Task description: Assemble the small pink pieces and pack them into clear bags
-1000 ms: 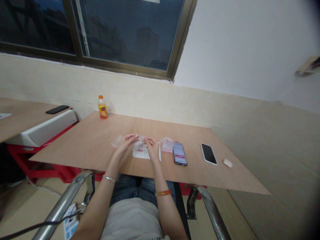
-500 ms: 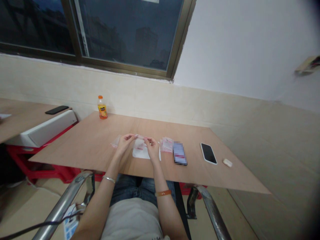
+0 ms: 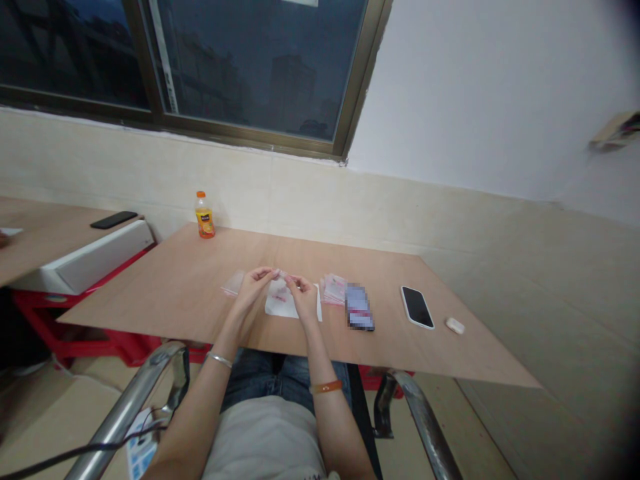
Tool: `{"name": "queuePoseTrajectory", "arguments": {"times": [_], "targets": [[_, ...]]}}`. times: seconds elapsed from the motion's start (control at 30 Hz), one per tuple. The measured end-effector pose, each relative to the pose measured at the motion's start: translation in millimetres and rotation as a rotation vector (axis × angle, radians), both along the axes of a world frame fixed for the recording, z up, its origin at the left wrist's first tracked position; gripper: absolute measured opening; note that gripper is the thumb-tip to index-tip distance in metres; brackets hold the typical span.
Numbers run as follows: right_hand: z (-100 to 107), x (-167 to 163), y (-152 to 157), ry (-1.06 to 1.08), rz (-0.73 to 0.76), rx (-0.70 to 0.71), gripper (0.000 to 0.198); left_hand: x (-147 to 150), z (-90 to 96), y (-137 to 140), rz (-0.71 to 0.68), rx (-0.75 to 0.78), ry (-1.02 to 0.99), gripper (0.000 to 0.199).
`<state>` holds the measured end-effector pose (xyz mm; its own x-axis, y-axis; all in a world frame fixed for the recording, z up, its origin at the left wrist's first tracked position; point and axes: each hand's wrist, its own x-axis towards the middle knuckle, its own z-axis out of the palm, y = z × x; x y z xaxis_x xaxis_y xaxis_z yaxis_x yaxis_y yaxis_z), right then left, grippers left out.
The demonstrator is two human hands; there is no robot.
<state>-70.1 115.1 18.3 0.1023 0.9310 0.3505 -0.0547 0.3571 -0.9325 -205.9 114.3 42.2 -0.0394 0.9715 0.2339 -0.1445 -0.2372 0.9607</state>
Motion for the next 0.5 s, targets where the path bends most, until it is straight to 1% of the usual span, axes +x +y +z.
{"name": "queuePoseTrajectory", "arguments": {"times": [0.13, 0.27, 0.5], "targets": [[1.6, 0.7, -1.4, 0.001, -0.012, 0.004, 0.028, 1.7, 1.0, 0.1, -0.058, -0.014, -0.026, 0.023], [1.2, 1.0, -1.7, -0.017, -0.009, 0.004, 0.026, 1.8, 2.5, -0.5, -0.102, -0.009, 0.014, 0.020], [1.2, 0.2, -1.8, -0.047, -0.002, 0.031, 0.023, 3.6, 4.7, -2.5, -0.112, 0.030, 0.031, 0.018]]}}
